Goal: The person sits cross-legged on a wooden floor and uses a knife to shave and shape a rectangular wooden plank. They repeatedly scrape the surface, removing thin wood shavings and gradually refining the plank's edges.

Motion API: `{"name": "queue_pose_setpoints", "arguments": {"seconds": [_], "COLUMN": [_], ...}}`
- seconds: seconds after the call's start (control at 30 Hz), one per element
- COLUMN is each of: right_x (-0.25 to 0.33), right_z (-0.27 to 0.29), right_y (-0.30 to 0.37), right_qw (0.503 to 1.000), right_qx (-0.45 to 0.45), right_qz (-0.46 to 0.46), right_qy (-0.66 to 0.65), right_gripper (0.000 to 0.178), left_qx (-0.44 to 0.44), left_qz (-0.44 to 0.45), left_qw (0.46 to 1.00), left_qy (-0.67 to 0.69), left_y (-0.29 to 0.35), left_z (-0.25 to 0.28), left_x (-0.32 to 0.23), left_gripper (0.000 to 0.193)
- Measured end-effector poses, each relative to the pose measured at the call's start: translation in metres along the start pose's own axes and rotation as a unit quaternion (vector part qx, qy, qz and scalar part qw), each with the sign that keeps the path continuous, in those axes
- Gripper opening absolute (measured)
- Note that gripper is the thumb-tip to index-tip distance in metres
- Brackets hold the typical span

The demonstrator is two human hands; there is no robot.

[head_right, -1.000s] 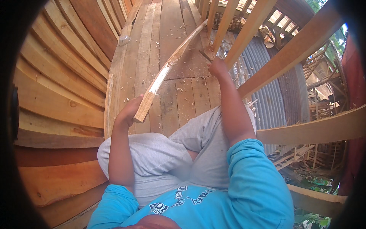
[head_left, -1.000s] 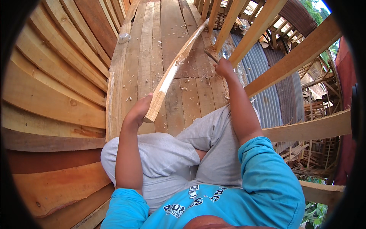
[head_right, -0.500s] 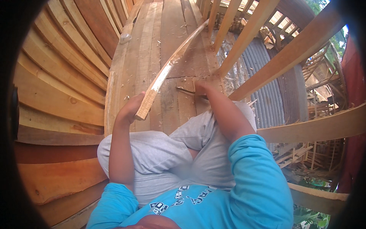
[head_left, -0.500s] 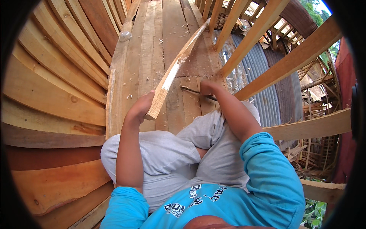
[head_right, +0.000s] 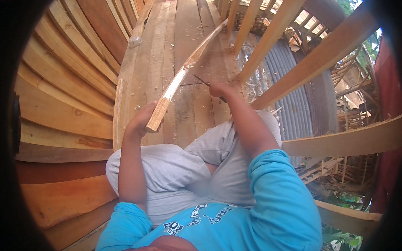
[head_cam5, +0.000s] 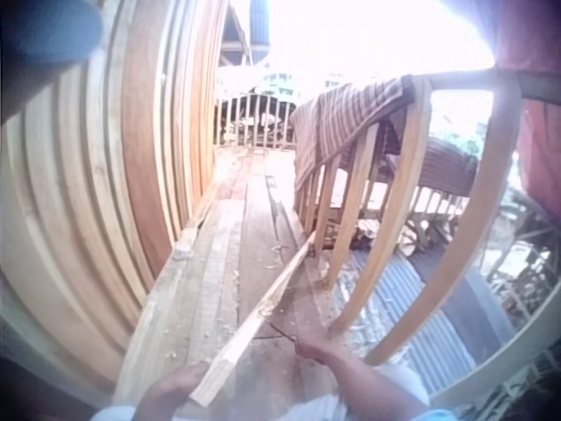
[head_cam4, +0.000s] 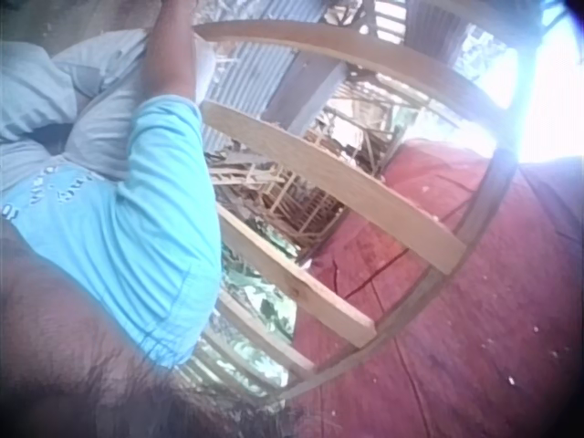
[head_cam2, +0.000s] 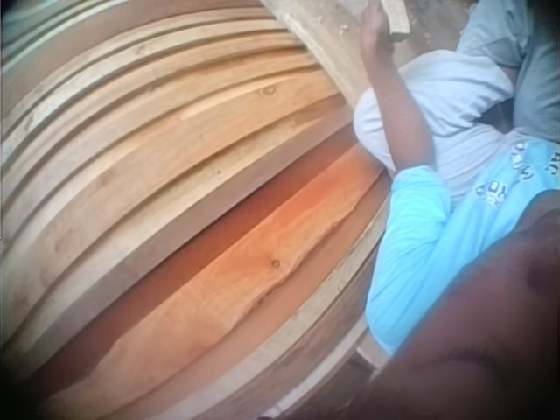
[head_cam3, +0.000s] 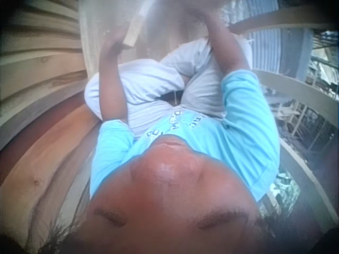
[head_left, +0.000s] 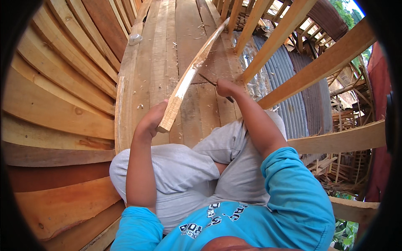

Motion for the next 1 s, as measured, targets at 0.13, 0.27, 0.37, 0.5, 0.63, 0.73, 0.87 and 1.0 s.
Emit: {"name": "queue_pose_setpoints", "arguments": {"seconds": [0.13, 0.27, 0.37, 0.5, 0.63, 0.73, 0.87, 1.0], "right_x": [-0.030, 0.007, 0.061, 0.105, 0.115, 0.116, 0.137, 0.132], "right_z": [0.054, 0.114, 0.133, 0.108, 0.089, 0.089, 0.091, 0.099], "right_y": [0.003, 0.056, 0.103, 0.138, 0.137, 0.138, 0.168, 0.156], "right_qw": [0.992, 0.955, 0.915, 0.897, 0.948, 0.973, 0.980, 0.951], "right_qx": [-0.103, -0.249, -0.148, -0.018, -0.028, -0.075, -0.122, -0.253], "right_qz": [-0.067, 0.019, 0.192, 0.274, 0.228, 0.144, 0.119, 0.138], "right_qy": [0.000, -0.162, -0.323, -0.346, -0.220, -0.164, -0.100, -0.110], "right_gripper": [0.026, 0.027, 0.028, 0.020, 0.020, 0.040, 0.064, 0.058], "left_qx": [0.059, 0.108, 0.146, 0.175, 0.202, 0.196, 0.162, 0.144], "left_qz": [0.068, 0.113, 0.129, 0.143, 0.142, 0.134, 0.144, 0.156], "left_qw": [0.990, 0.936, 0.879, 0.834, 0.829, 0.837, 0.862, 0.870], "left_qy": [0.111, 0.315, 0.436, 0.503, 0.502, 0.494, 0.458, 0.446], "left_y": [0.004, 0.008, 0.013, 0.016, 0.016, 0.015, 0.015, 0.018], "left_z": [-0.015, -0.037, -0.049, -0.054, -0.059, -0.058, -0.053, -0.053], "left_x": [0.003, 0.007, 0.000, -0.007, -0.011, -0.007, 0.001, 0.011], "left_gripper": [0.044, 0.042, 0.041, 0.047, 0.049, 0.040, 0.040, 0.040]}}
Point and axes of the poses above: each hand's wrist, its own y-axis away from the middle knuckle, its own z-axis out of the back of the hand, x = y × z, the point moved 9 cm from there along -y, towards the middle knuckle, and after that the axes turned 12 degrees about -z, right-handed, at the moved point
